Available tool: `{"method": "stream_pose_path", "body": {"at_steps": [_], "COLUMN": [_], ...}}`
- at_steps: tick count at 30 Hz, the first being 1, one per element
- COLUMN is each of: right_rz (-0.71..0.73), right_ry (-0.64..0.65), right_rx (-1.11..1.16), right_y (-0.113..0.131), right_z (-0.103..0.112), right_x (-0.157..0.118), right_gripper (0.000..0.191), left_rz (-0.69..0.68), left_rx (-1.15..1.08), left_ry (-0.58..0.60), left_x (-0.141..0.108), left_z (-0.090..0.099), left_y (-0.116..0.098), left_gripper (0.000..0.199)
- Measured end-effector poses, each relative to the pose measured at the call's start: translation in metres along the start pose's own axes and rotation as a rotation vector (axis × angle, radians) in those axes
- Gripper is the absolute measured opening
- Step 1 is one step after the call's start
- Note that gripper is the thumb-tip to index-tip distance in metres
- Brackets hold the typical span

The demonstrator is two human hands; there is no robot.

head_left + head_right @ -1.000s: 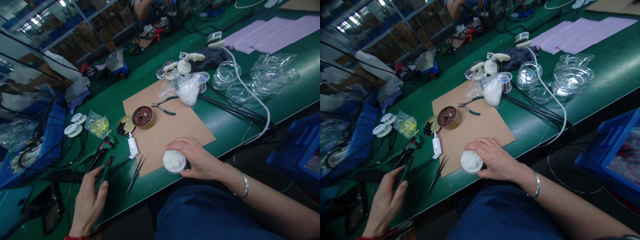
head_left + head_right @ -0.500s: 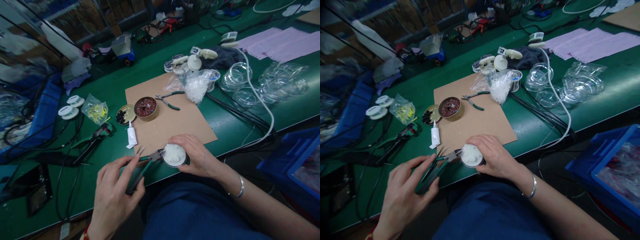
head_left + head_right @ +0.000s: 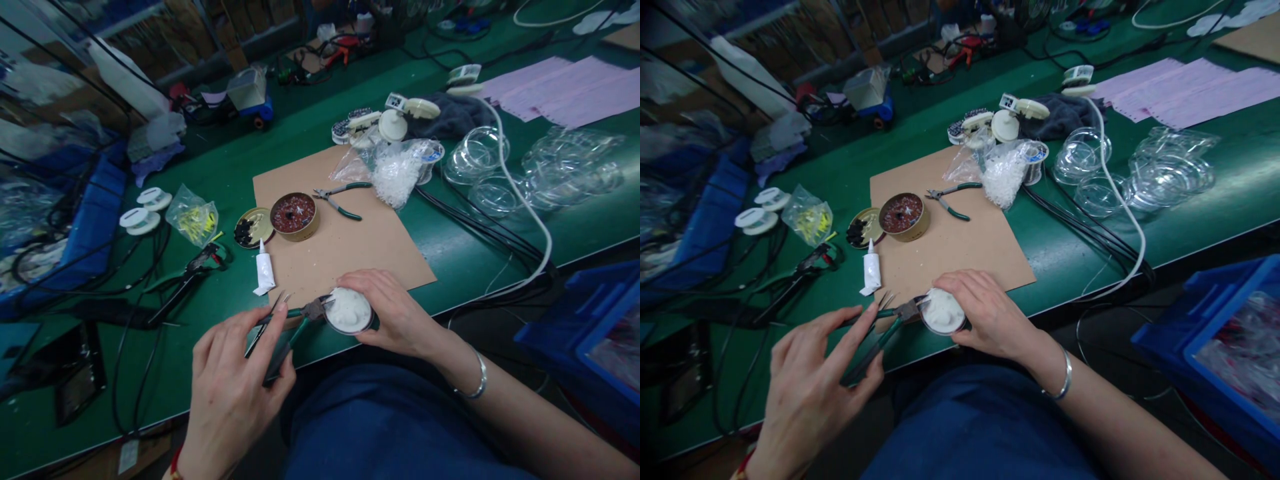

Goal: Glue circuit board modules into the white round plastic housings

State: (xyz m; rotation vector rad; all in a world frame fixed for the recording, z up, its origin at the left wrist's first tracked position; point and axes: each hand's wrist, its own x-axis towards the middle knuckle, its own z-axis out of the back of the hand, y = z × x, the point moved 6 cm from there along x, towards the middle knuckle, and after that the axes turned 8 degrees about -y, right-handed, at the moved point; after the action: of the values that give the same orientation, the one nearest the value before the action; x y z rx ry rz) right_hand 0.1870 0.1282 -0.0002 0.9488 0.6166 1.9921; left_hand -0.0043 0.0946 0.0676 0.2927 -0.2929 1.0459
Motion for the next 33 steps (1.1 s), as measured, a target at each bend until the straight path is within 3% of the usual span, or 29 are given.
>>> {"method": "stream_pose_path", "body": {"at_steps": [24, 33], "right_rz": [0.062, 0.092], "right_ry": [-0.038, -0.044], "right_rx": [-0.022, -0.006], "right_y": [0.0033, 0.0005], "right_z": [-0.0003, -0.0017], "right_x": [-0.0039, -0.0060], "right_gripper": [0.062, 0.063], "left_rz": [-0.059, -0.079], "left_rx": [0.077, 0.038], "left_ry": [0.045, 0.013], "left_x": [0.0029, 0.0036], "left_z": [0.0022, 0.0028], "left_y": [-0.0081, -0.0072], "left_gripper": [0.049, 0.049]}}
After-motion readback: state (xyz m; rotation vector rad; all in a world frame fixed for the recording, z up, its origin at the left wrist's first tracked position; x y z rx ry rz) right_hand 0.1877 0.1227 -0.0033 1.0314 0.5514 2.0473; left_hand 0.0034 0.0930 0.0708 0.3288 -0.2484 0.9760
